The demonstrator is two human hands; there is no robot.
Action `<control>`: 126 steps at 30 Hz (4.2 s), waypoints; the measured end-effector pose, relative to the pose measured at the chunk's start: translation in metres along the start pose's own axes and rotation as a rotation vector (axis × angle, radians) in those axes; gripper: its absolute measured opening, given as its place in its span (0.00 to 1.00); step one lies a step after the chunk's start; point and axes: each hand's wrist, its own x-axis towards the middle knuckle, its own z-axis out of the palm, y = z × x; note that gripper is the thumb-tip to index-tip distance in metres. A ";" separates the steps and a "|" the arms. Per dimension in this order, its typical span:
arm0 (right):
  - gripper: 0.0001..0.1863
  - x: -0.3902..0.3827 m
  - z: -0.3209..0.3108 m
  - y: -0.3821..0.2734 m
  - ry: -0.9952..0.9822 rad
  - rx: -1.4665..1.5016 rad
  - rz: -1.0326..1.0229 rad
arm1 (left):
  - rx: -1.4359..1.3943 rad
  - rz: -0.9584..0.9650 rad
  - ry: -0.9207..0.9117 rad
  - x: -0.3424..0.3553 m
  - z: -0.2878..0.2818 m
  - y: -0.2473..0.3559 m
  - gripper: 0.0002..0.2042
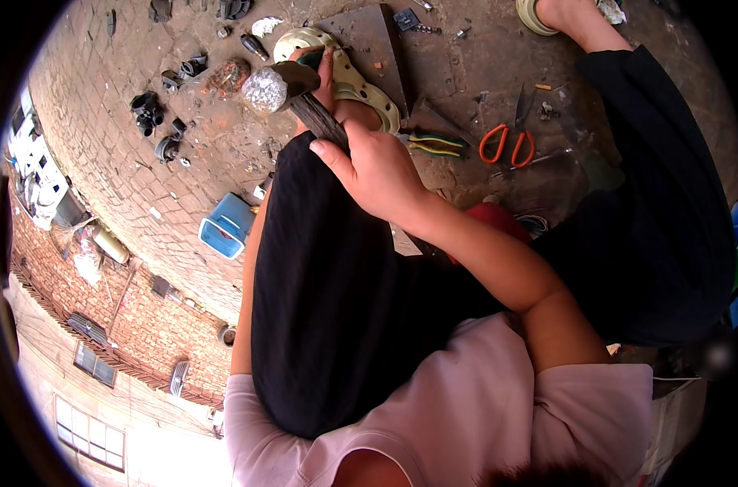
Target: The person sits on a low stool and uses a hammer and small metal pieces to work on a component. They repeatedly position the piece, strike it with the hammer, and adjust it by hand.
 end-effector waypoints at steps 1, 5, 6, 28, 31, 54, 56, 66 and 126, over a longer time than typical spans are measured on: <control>0.24 0.000 0.000 0.000 -0.005 0.000 0.003 | -0.002 0.000 0.007 0.000 0.000 0.000 0.11; 0.24 0.000 -0.001 0.003 -0.012 -0.002 0.016 | -0.084 0.001 -0.002 0.001 0.000 0.007 0.11; 0.24 0.000 0.000 0.003 -0.014 -0.002 0.018 | -0.057 0.021 -0.010 0.001 0.000 0.006 0.11; 0.24 0.024 0.005 0.018 -0.034 -0.213 0.005 | -0.009 0.018 -0.121 0.000 -0.003 0.002 0.12; 0.23 0.009 0.008 0.009 -0.040 -0.083 -0.096 | 0.086 0.140 -0.109 0.004 -0.005 0.002 0.10; 0.25 0.001 0.001 0.006 -0.011 -0.012 -0.043 | 0.045 0.142 -0.022 0.006 -0.009 0.012 0.11; 0.25 0.001 0.001 0.007 -0.019 -0.013 -0.030 | 0.040 0.138 -0.023 0.005 -0.008 0.013 0.10; 0.25 0.002 0.002 0.011 -0.020 0.004 -0.008 | 0.027 0.105 -0.042 0.003 -0.007 0.013 0.10; 0.22 0.001 -0.003 0.001 -0.094 -0.026 -0.032 | 0.051 0.108 -0.053 0.002 -0.007 0.015 0.09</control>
